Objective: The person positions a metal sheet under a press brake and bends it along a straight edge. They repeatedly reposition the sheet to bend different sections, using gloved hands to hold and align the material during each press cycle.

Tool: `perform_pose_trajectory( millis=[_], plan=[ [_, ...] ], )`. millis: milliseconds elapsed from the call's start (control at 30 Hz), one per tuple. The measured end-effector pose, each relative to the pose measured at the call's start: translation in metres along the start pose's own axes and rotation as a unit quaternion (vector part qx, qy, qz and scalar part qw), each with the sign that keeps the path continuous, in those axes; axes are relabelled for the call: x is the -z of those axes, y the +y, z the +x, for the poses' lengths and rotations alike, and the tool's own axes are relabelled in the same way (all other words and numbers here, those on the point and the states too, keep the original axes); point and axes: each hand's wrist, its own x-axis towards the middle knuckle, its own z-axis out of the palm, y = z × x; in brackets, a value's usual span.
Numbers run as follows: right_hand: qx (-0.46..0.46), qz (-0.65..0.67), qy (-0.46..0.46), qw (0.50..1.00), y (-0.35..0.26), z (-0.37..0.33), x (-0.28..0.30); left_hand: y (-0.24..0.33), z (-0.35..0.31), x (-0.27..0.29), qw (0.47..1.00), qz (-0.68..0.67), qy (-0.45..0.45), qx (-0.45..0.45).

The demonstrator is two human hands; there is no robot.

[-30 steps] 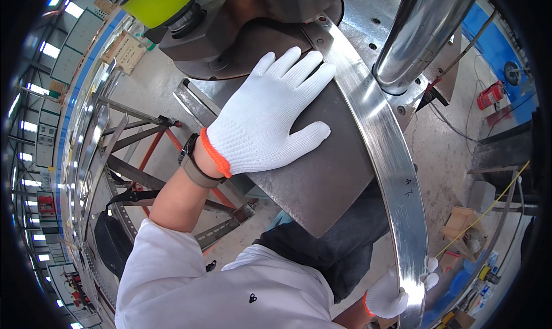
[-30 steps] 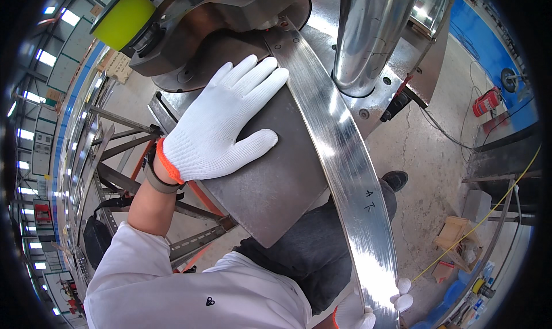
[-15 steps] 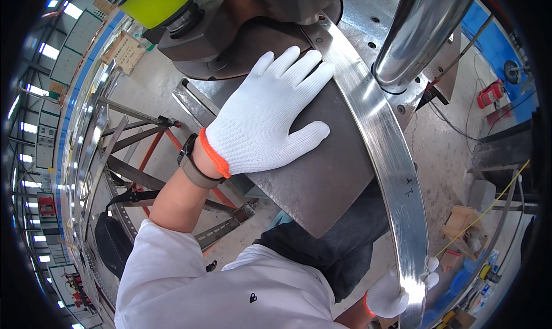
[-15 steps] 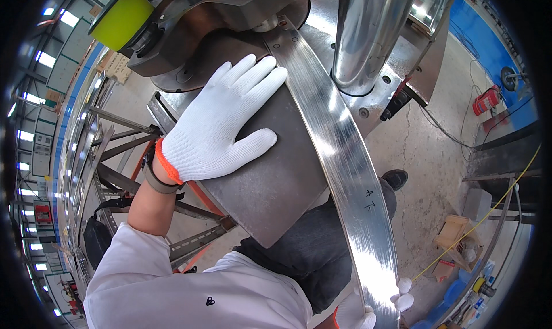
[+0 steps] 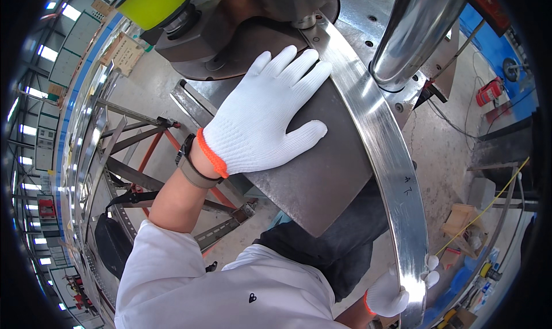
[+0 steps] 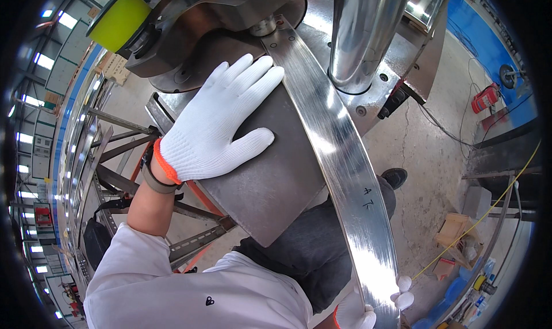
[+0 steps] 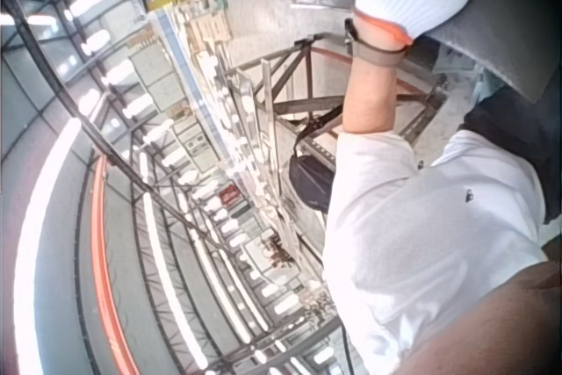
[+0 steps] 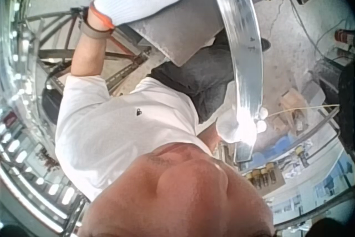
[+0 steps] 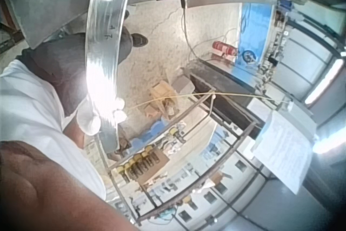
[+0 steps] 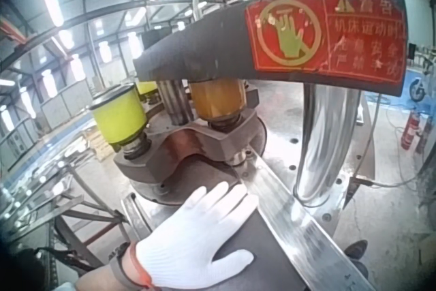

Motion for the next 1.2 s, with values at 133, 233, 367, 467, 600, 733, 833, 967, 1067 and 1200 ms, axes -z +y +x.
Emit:
perform_pose_trajectory(
  millis=[133, 233, 367, 467, 600, 733, 833, 967, 1067, 1200],
  plan=[
    [0.024, 0.028, -0.044, 0.998, 0.009, 0.012, -0.026, -0.002, -0.003, -0.005, 1.0, 0.014, 0.019, -0.01],
    [0.041, 0.008, -0.084, 0.996, 0.014, 0.022, -0.044, -0.003, -0.004, -0.007, 0.999, 0.018, 0.025, -0.012],
    [0.016, 0.043, -0.009, 0.999, 0.006, 0.014, -0.028, -0.002, -0.005, -0.006, 1.0, 0.012, 0.026, -0.009],
    [0.048, -0.034, -0.056, 0.997, 0.011, 0.024, -0.058, -0.003, -0.005, -0.006, 0.999, 0.015, 0.028, -0.008],
    [-0.065, 0.215, 0.052, 0.973, -0.014, -0.009, 0.062, -0.001, -0.004, -0.004, 1.0, 0.01, 0.024, -0.003],
    [0.027, 0.072, -0.11, 0.991, 0.017, 0.039, -0.044, -0.002, -0.005, -0.006, 1.0, 0.015, 0.026, -0.002],
    [0.041, 0.068, -0.132, 0.988, 0.01, 0.028, -0.023, -0.002, -0.008, -0.006, 1.0, 0.015, 0.027, 0.005],
    [0.18, -0.073, 0.003, 0.981, 0.01, 0.014, -0.03, -0.001, -0.005, -0.007, 0.999, 0.015, 0.031, -0.004],
    [0.294, -0.2, 0.117, 0.927, 0.013, 0.01, -0.05, -0.002, -0.005, -0.007, 0.999, 0.015, 0.036, -0.013],
    [0.267, -0.26, 0.207, 0.905, -0.001, 0.003, -0.034, -0.002, -0.006, -0.006, 0.999, 0.011, 0.033, -0.007]
  ],
)
